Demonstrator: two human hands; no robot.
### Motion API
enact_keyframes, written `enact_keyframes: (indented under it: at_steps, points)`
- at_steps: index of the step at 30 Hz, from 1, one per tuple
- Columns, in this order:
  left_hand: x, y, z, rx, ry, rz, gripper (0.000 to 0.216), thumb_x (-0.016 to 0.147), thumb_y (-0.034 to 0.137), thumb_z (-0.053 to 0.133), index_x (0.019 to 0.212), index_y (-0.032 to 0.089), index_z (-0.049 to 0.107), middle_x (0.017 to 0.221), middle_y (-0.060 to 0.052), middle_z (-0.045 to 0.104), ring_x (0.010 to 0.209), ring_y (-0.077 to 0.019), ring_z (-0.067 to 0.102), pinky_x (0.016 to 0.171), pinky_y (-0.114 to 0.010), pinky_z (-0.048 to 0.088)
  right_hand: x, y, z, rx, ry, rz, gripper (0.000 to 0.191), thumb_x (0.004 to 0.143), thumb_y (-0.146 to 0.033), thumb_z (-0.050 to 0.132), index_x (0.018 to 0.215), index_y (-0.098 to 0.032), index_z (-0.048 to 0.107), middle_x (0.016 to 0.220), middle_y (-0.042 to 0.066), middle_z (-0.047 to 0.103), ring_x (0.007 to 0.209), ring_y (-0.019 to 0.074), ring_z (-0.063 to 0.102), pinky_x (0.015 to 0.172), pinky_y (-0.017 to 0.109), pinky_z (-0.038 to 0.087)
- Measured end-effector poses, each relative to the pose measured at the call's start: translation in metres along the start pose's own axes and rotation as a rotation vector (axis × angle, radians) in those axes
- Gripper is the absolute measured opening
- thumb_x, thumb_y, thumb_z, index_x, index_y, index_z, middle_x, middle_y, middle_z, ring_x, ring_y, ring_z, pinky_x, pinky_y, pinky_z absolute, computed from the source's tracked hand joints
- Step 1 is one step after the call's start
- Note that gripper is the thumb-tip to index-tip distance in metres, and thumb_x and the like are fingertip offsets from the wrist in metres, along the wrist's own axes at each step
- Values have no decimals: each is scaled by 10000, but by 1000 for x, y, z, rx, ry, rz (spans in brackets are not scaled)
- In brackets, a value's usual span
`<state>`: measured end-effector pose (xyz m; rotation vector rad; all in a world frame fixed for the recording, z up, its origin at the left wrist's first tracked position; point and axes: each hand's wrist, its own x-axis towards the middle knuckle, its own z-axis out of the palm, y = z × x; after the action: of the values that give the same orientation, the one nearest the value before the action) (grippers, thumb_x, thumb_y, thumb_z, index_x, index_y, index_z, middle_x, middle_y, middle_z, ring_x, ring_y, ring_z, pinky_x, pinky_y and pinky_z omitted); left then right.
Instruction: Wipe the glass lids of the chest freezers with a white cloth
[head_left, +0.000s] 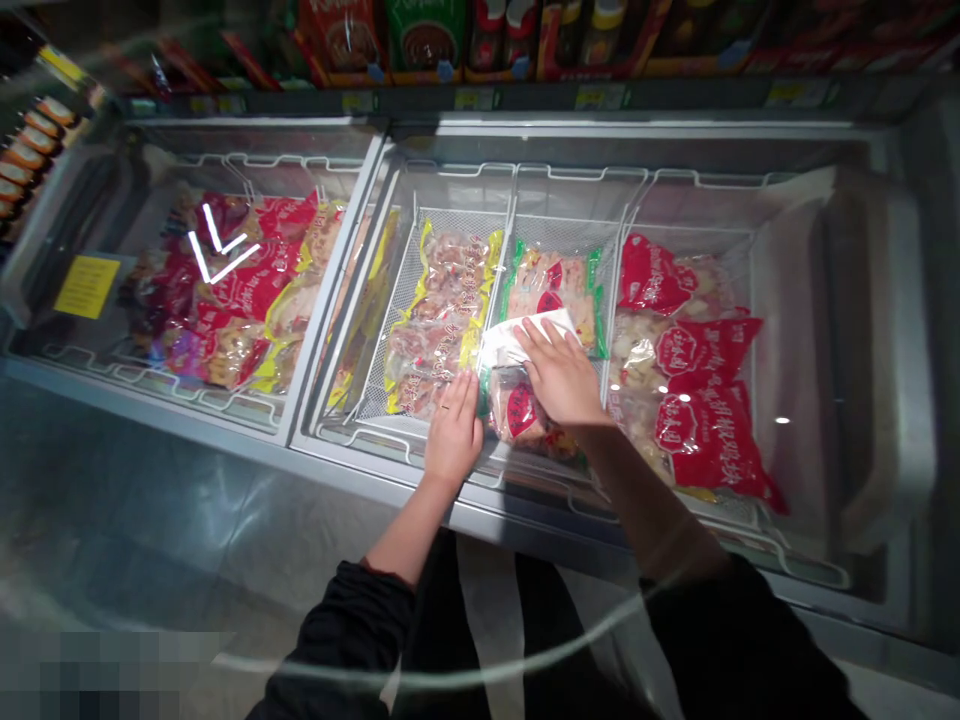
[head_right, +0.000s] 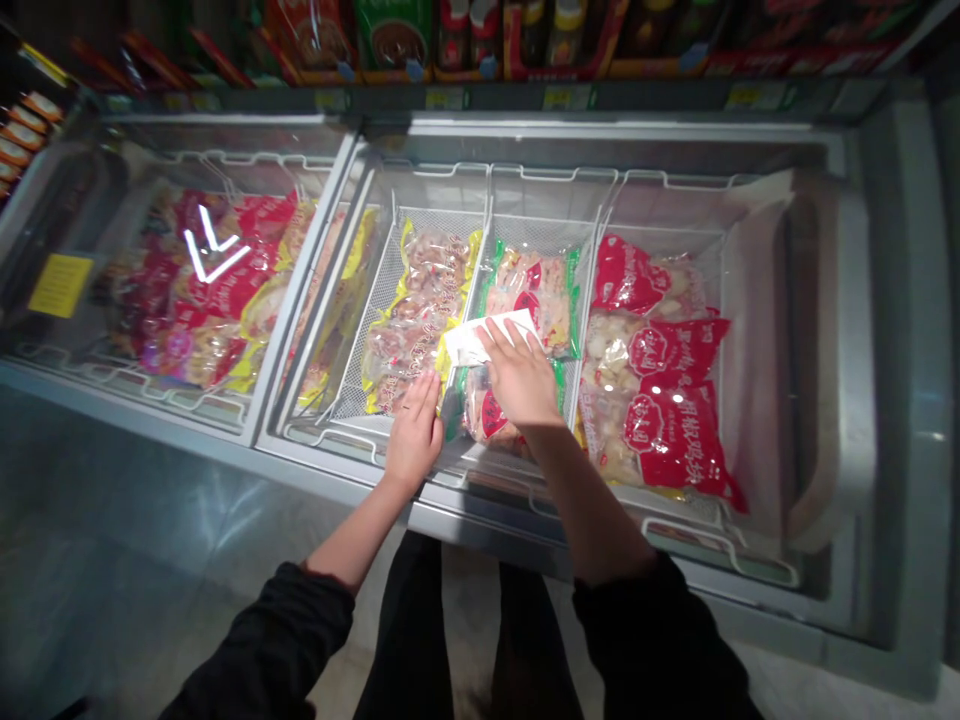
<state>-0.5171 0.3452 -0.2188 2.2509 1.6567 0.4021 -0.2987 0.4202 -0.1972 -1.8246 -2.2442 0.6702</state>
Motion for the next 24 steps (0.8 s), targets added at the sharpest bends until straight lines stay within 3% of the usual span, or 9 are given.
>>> enact_keyframes:
  at_steps: [3,7,10,13,18,24]
  points:
    - [0,-2,-1,-34,-1,18,798,966,24,430,1729,183,258,1712,-151,469,1640,-280,355,1341,-544,372,-2,5,-3,-18,37,98,590,1077,-234,404,1663,-235,468,1737,27,423,1639,281,355,1353,580,292]
    - [0,-4,-1,-125,-32,16,811,942,23,431,1725,128,248,1740,-160,420,1660,-270,309,1354,-525,364,-18,-24,14,-58,46,231,597,1068,-245,423,1662,-207,469,1738,55,418,1632,318,365,1339,612,304]
    - [2,-5,1,-216,-23,-9,794,937,48,430,1711,80,261,1746,-178,399,1666,-278,289,1356,-538,355,-9,-49,24,-64,24,197,593,1075,-263,430,1665,-223,464,1740,43,416,1642,302,346,1341,593,306]
    - [5,-11,-3,-295,0,7,736,967,64,386,1695,36,279,1754,-194,374,1669,-273,281,1356,-525,355,12,-55,21,-64,30,149,574,1103,-289,380,1666,-217,460,1735,39,424,1647,284,337,1350,576,290]
    - [11,-51,-33,-284,-44,144,670,995,51,340,1664,54,374,1709,-187,457,1643,-233,346,1344,-475,385,13,-54,21,-75,88,217,580,1116,-314,338,1684,-238,425,1748,33,407,1652,288,325,1342,593,297]
    - [15,-106,-62,-119,-177,319,657,980,71,455,1628,170,488,1652,-114,549,1562,-227,490,1317,-447,425,-13,-97,52,-73,123,302,588,1113,-341,361,1693,-261,408,1739,52,423,1640,320,348,1321,638,312]
